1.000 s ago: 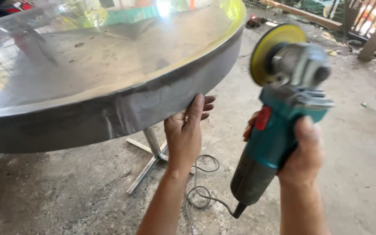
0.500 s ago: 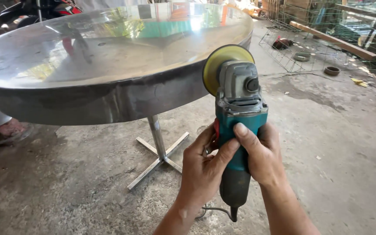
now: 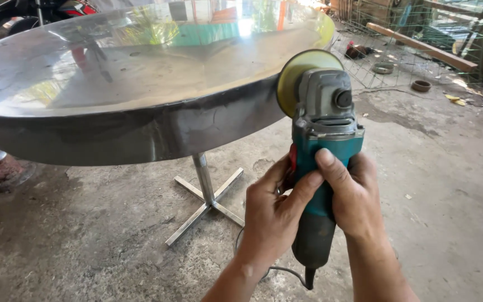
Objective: Polishing the edge of a round stainless steel table using an electric angle grinder.
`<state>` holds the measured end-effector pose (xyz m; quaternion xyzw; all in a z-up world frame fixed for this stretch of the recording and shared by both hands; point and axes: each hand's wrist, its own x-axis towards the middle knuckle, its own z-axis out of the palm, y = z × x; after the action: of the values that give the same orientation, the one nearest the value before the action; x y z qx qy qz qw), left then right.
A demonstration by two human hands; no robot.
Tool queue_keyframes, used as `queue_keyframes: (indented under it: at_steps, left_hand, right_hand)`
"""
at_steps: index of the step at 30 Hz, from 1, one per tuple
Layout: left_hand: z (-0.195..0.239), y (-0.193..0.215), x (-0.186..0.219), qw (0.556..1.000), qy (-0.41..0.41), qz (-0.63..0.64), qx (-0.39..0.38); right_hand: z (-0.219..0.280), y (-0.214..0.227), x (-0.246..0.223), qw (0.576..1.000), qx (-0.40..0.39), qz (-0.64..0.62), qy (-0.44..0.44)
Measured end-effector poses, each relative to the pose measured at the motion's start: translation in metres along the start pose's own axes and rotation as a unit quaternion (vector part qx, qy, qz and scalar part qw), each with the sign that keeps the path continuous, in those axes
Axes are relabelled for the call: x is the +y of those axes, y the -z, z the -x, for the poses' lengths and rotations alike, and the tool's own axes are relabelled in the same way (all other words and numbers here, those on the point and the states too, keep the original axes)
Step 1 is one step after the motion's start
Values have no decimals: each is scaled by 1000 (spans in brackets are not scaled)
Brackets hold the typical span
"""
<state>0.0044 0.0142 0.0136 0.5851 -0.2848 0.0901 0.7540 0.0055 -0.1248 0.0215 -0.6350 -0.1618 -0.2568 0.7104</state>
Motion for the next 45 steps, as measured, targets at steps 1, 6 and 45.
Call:
queue_keyframes:
  at_steps: [1,6,45]
  left_hand:
    - [-1,0,0,1000,-4,-1,4]
    - [2,3,-4,999,-3,45,13]
    - [25,41,-14,985,-28,172,3]
  right_hand:
    - [-2,-1,-1,1000,1,7,7]
    - [-1,-4,-7,999,-24,37,19]
    - [26,-49,-17,987,10,159,-13]
